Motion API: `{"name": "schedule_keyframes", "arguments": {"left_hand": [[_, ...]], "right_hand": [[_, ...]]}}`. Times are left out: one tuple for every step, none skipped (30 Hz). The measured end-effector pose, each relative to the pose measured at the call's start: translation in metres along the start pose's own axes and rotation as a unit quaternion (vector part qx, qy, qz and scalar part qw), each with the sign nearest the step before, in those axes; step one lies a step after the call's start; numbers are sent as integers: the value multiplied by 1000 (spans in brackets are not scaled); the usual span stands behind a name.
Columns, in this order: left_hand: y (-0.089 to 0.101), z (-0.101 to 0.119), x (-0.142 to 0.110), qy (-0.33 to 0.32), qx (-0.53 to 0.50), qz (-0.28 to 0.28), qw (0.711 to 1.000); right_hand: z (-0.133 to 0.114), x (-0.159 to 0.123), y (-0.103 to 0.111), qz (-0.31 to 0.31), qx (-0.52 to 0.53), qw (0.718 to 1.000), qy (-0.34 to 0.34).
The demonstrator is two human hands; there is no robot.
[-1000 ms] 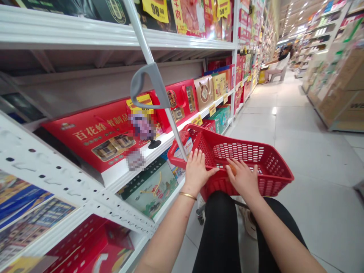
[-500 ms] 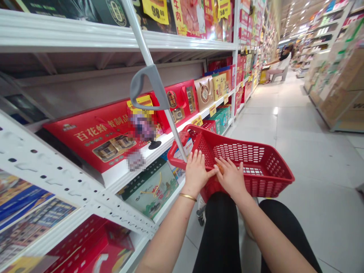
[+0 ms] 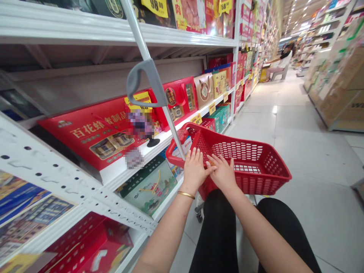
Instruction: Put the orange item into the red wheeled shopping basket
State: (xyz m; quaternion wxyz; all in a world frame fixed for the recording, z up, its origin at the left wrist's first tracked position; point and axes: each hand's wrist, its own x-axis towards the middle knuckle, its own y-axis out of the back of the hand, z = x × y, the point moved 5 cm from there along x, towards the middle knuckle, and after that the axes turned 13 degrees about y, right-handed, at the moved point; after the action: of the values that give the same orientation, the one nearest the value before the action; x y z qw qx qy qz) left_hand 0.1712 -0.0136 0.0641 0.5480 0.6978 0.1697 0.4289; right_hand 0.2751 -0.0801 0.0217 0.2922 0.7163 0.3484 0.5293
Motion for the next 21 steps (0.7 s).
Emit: {"name": "schedule_keyframes", "arguments": {"left_hand": [[0,0,0,2,-2,1,1000],[-1,0,1,4,-5,2,1000],[-2,0,1,7,-9,3,1000],[-2,-1,1,8,-12,3,1000],[-3,-1,1,9,-15,2,1000],[-3,-1,1,9,-17,1,1000],[-3,-1,1,10,-17,-1,1000],[-3,-1,1,11,-18,-1,1000],[-3,-1,1,12,-19,0,1000],[-3,-1,1,13,-19,1,1000],[-2,-1,1,14,-19,3,1000],[-2,-1,1,14,-18,3,1000],[-1,-1,0,13,-15,3,1000],[-1,-1,0,11,-13,1,1000],[-1,-1,0,10,-10,-1,1000],[-1,-1,0,8,-8,-2,1000],[0,-1,0,6,-6,-3,1000],[-1,-1,0,4,-5,-2,1000],[-1,-1,0,4,-4,0,1000],[-1,-1,0,3,-5,3,1000],[-2,-1,0,4,-6,6,1000]], "right_hand": [[9,-6,2,1,-9,1000,-6],[21,-14,5,2,-22,1000,-18],[35,-22,9,3,-36,999,-36],[50,-31,13,3,-50,997,-58],[64,-38,17,0,-61,995,-79],[75,-43,19,-5,-69,993,-98],[82,-46,21,-12,-73,991,-110],[85,-45,21,-19,-75,990,-116],[82,-42,20,-24,-76,990,-114],[76,-37,17,-26,-75,991,-107],[66,-30,14,-27,-71,993,-93],[53,-22,11,-27,-61,995,-73],[39,-15,7,-27,-47,997,-50],[27,-8,3,-25,-32,999,-31],[17,-4,1,-24,-18,999,-16],[11,-1,-1,-24,-7,1000,-7],[9,0,-2,-24,1,1000,-3],[10,-2,-1,-25,5,1000,-3],[16,-6,0,-27,6,1000,-4],[24,-12,2,-27,3,1000,-9],[36,-18,5,-25,-5,1000,-17]]}}
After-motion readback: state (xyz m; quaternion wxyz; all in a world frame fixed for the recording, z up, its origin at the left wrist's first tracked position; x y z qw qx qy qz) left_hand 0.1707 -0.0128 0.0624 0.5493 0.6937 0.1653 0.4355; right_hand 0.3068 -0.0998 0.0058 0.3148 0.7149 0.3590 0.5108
